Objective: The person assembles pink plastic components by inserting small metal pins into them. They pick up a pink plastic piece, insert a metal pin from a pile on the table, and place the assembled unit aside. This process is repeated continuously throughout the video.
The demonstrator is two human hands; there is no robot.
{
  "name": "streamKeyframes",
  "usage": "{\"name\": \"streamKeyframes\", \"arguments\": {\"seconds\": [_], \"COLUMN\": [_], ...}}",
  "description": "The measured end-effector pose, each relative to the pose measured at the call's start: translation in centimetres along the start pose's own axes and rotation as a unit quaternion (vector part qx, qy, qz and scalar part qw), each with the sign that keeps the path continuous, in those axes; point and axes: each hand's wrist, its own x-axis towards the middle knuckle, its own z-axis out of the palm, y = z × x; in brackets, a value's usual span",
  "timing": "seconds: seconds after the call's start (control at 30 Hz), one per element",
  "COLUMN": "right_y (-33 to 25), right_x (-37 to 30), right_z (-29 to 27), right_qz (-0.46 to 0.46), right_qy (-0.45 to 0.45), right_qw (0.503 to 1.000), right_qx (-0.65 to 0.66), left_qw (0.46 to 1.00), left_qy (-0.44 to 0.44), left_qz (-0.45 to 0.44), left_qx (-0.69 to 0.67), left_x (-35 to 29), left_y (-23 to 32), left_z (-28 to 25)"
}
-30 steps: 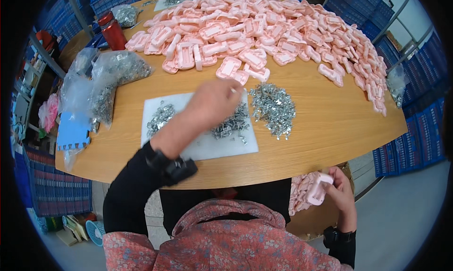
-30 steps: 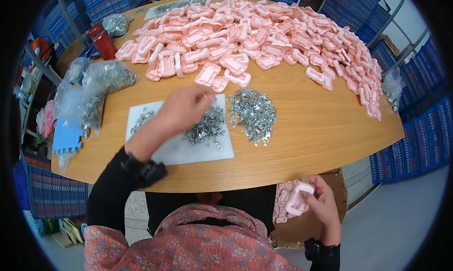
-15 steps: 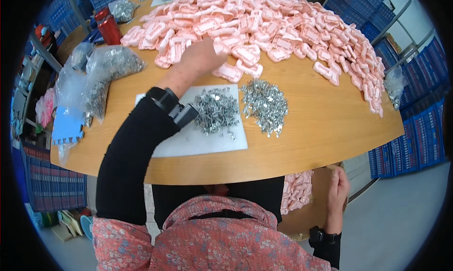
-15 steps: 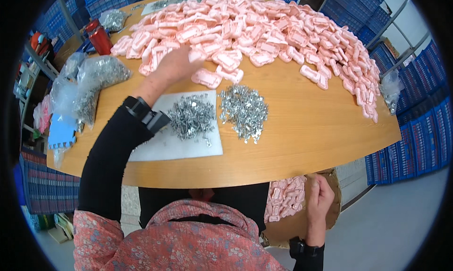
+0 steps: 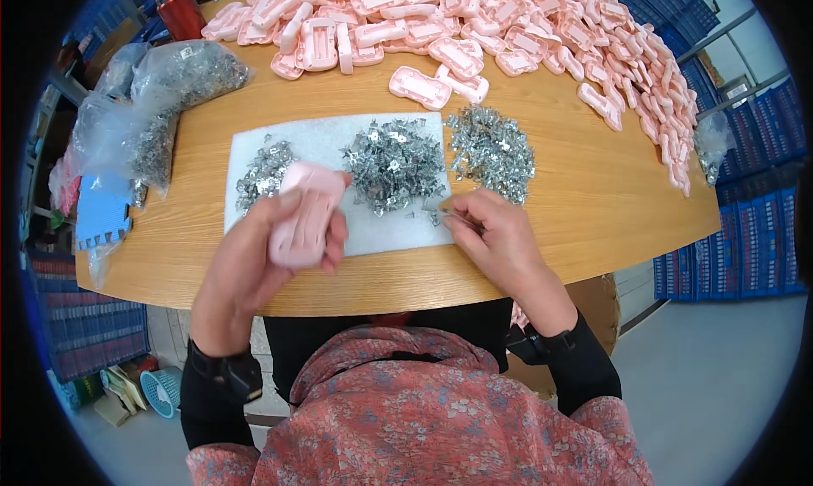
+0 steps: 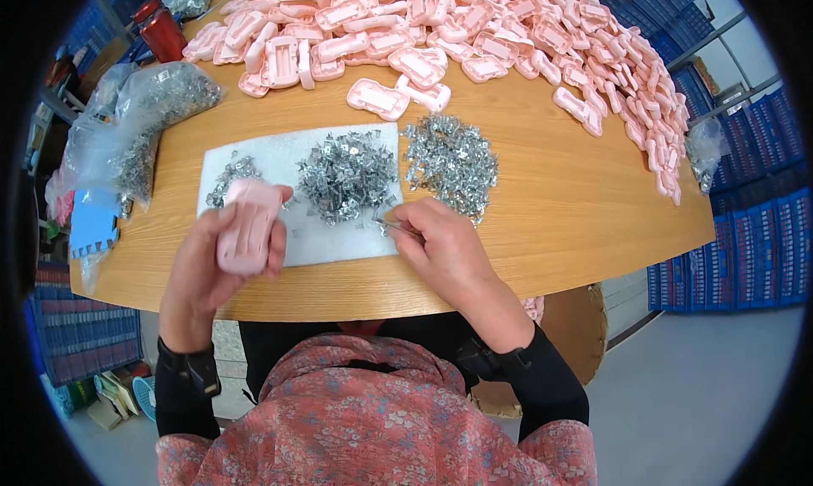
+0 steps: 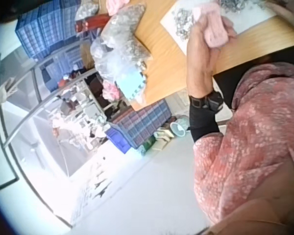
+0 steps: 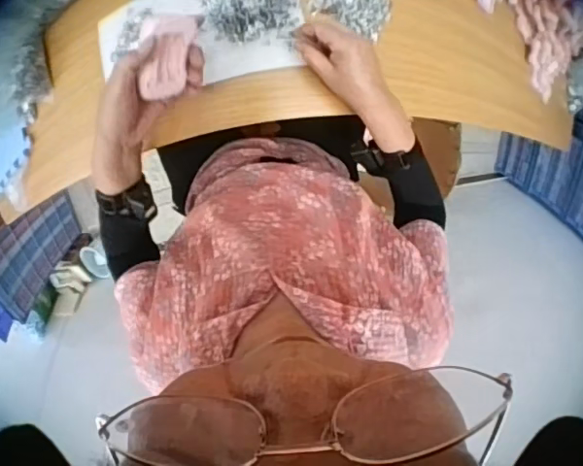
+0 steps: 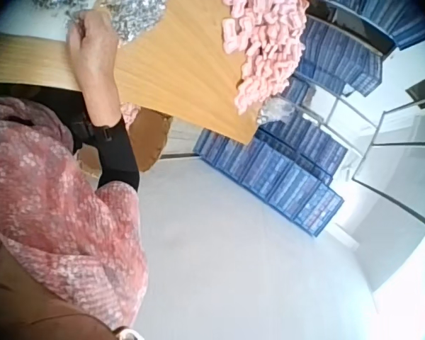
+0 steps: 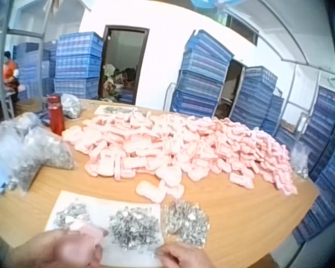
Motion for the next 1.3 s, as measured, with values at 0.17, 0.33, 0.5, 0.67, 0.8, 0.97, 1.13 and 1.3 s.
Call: {"name": "streamKeyframes", "arguments": {"seconds": [0.17, 0.33, 0.5, 0.67, 0.8, 0.97, 1.13, 1.3], "right_y": [0.2, 0.2, 0.2, 0.6, -2.3, -4.3, -4.2, -4.3], "right_x": [1.1, 1.1, 1.4, 1.3, 1.5, 1.4, 1.2, -0.2], "right_z": [1.1, 1.0, 0.8, 1.2, 0.3, 1.4, 1.4, 1.6], "right_qz": [0.031, 0.118, 0.074, 0.047, 0.012, -0.124, -0.091, 0.152], "right_qy": [-0.029, -0.016, -0.043, 0.011, -0.001, -0.004, -0.013, -0.097], "right_qw": [0.999, 0.991, 0.996, 0.999, 0.999, 0.99, 0.994, 0.947], "right_qx": [-0.011, 0.064, 0.008, 0.023, 0.051, 0.068, 0.067, 0.266], "left_qw": [0.992, 0.989, 0.982, 0.972, 0.968, 0.99, 0.999, 1.0], "left_qy": [-0.056, -0.045, -0.059, -0.078, -0.075, -0.017, -0.02, -0.01], "left_qz": [0.001, -0.016, -0.03, -0.058, -0.076, -0.048, 0.017, 0.028], "left_qx": [-0.11, -0.141, -0.178, -0.214, -0.227, -0.134, -0.047, 0.003], "left_x": [-1.1, -0.3, 1.0, 1.9, 2.1, 2.2, 2.3, 1.9], "left_y": [-3.5, -4.7, -5.7, -6.3, -5.8, -5.4, -6.2, -6.4], "left_z": [-1.3, -0.9, -0.4, -0.2, 0.1, 2.0, 2.0, 2.1]}}
